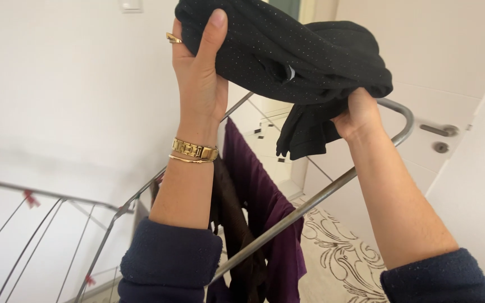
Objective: The person takes garments from a red laundry basket, unfolds them, and hangs them on a metal drying rack. The person handles a black top and a dark blue top, spreading each out on the rack to dry.
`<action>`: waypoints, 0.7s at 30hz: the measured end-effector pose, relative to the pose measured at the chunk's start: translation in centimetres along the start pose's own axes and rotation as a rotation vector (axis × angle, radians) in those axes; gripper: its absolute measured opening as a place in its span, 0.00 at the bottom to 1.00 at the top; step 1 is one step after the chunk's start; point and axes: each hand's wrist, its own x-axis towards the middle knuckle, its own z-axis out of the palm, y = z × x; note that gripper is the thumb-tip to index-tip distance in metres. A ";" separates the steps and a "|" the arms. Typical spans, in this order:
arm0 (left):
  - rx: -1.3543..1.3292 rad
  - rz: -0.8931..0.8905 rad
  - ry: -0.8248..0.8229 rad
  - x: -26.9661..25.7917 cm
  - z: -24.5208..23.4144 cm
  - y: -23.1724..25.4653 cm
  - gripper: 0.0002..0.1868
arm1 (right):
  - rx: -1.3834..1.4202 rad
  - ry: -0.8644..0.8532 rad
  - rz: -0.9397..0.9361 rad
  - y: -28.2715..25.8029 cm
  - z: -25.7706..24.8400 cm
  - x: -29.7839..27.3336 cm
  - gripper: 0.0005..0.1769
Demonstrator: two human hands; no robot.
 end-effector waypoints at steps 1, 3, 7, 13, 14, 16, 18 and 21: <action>-0.017 -0.013 -0.008 0.6 -0.4 -0.8 0.22 | 0.001 0.019 -0.014 0.6 -0.6 0.9 0.07; -0.012 -0.058 0.018 1.9 -1.0 -2.4 0.22 | 0.028 0.024 -0.071 1.6 -1.8 2.7 0.07; -0.118 -0.052 -0.060 5.2 -2.9 -6.7 0.20 | -0.099 0.058 -0.146 1.1 -2.4 3.0 0.08; -0.184 -0.100 0.010 7.7 -5.3 -11.4 0.27 | -0.486 0.045 -0.245 2.1 -3.4 2.1 0.12; -0.122 -0.164 0.080 7.9 -5.4 -11.8 0.34 | -0.583 0.029 -0.261 2.4 -3.5 1.9 0.13; -0.072 -0.236 0.147 8.1 -5.8 -12.8 0.40 | -0.686 0.025 -0.279 2.5 -3.6 1.7 0.14; -0.153 -0.203 0.083 8.3 -6.6 -13.8 0.28 | -0.882 -0.017 -0.305 2.5 -3.7 1.6 0.17; -0.200 -0.221 0.077 8.5 -8.2 -15.8 0.23 | -1.083 -0.051 -0.318 2.7 -4.4 1.7 0.20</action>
